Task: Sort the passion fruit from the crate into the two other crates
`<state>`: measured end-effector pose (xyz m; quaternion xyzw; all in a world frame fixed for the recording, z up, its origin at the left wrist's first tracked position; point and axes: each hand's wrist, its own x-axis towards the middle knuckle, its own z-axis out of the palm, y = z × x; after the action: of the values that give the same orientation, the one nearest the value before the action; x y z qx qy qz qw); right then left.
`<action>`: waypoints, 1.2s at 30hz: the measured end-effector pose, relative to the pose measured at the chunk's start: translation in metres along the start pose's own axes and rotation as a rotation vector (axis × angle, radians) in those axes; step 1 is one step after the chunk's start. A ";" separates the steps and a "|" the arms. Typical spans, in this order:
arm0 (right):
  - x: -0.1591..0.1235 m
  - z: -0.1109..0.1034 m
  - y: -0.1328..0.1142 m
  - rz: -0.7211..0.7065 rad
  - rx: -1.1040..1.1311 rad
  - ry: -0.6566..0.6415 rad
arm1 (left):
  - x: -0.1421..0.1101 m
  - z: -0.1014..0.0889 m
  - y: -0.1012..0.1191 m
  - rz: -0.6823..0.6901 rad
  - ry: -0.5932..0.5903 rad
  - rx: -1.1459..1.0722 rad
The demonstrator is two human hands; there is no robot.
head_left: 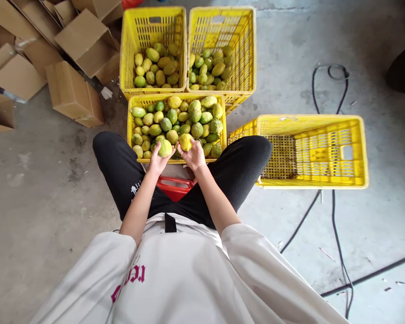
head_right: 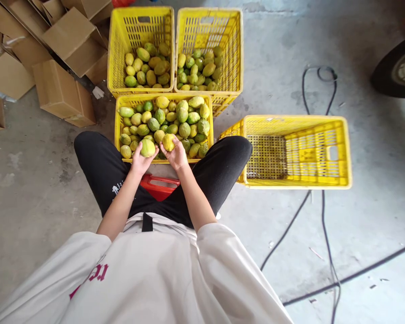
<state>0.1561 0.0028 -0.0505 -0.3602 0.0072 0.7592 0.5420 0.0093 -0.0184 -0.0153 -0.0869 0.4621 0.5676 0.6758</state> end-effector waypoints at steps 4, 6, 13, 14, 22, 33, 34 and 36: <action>-0.005 0.003 -0.001 -0.014 -0.088 -0.042 | 0.003 -0.004 0.000 -0.002 0.005 -0.025; -0.006 0.004 -0.001 -0.012 -0.106 -0.054 | 0.004 -0.003 0.000 -0.004 0.013 -0.023; -0.002 -0.002 0.005 -0.017 -0.161 0.013 | 0.002 0.000 0.003 -0.036 0.041 0.007; -0.001 -0.003 0.005 -0.020 -0.160 0.029 | 0.001 0.000 0.003 -0.035 0.038 -0.003; 0.000 0.001 0.000 0.011 -0.026 0.009 | 0.002 -0.003 0.004 0.004 -0.048 -0.037; -0.003 0.001 0.001 0.054 -0.055 0.027 | 0.005 -0.004 -0.002 0.034 0.037 0.019; -0.003 0.000 0.001 0.058 -0.049 0.021 | 0.005 -0.003 -0.001 0.023 0.036 0.015; -0.002 0.000 0.000 0.053 -0.027 0.010 | 0.003 -0.002 0.001 0.000 0.014 -0.007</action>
<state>0.1562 0.0012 -0.0498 -0.3709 0.0092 0.7715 0.5169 0.0071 -0.0174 -0.0179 -0.0933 0.4647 0.5686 0.6724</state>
